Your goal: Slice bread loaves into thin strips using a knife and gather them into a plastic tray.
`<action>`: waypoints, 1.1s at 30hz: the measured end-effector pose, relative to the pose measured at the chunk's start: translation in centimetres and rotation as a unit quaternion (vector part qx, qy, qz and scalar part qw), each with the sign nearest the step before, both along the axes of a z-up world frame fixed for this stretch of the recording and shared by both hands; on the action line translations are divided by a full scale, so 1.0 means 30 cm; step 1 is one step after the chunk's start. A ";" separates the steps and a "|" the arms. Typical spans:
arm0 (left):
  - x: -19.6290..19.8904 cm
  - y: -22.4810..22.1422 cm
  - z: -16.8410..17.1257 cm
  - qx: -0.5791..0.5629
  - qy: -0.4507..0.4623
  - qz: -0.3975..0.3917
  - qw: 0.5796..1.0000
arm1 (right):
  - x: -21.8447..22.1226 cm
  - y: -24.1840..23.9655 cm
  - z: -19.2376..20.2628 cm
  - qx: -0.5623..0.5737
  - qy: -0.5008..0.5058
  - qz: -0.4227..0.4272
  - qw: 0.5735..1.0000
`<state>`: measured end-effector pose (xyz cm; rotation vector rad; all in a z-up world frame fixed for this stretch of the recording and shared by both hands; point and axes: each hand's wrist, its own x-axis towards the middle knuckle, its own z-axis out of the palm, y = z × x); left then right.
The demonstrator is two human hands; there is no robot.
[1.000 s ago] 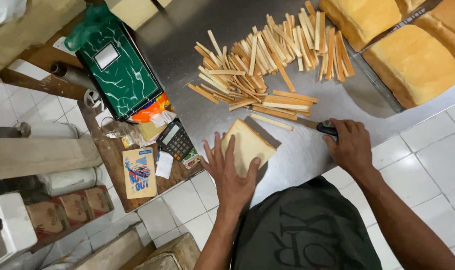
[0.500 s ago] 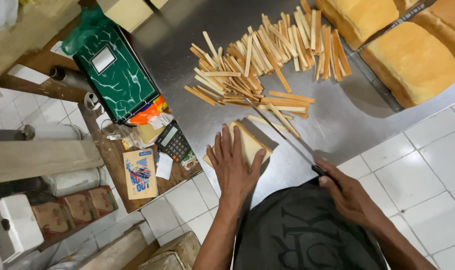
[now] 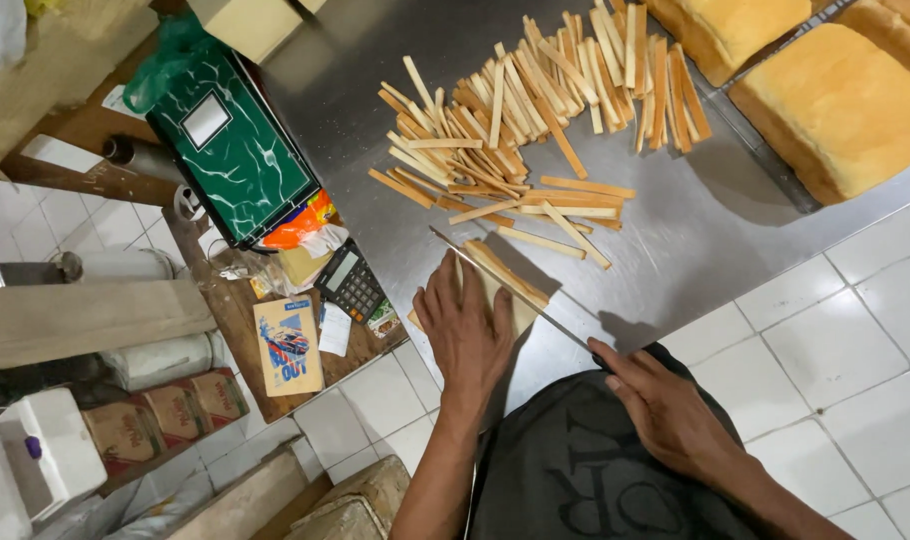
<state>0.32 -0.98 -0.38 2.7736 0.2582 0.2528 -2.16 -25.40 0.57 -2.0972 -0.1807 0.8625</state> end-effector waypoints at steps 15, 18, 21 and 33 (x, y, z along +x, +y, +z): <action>0.007 -0.007 0.033 0.008 0.042 0.000 0.999 | -0.006 0.030 0.007 -0.053 0.035 0.014 0.998; 0.005 -0.007 0.032 0.011 0.044 -0.004 0.999 | -0.009 0.027 0.011 -0.051 0.027 0.021 0.998; 0.006 -0.007 0.031 0.014 0.045 -0.004 0.999 | -0.009 0.028 0.019 -0.037 0.032 0.017 0.999; 0.005 -0.003 0.039 0.013 0.051 -0.006 0.999 | 0.000 0.025 0.051 -0.048 0.027 0.011 0.998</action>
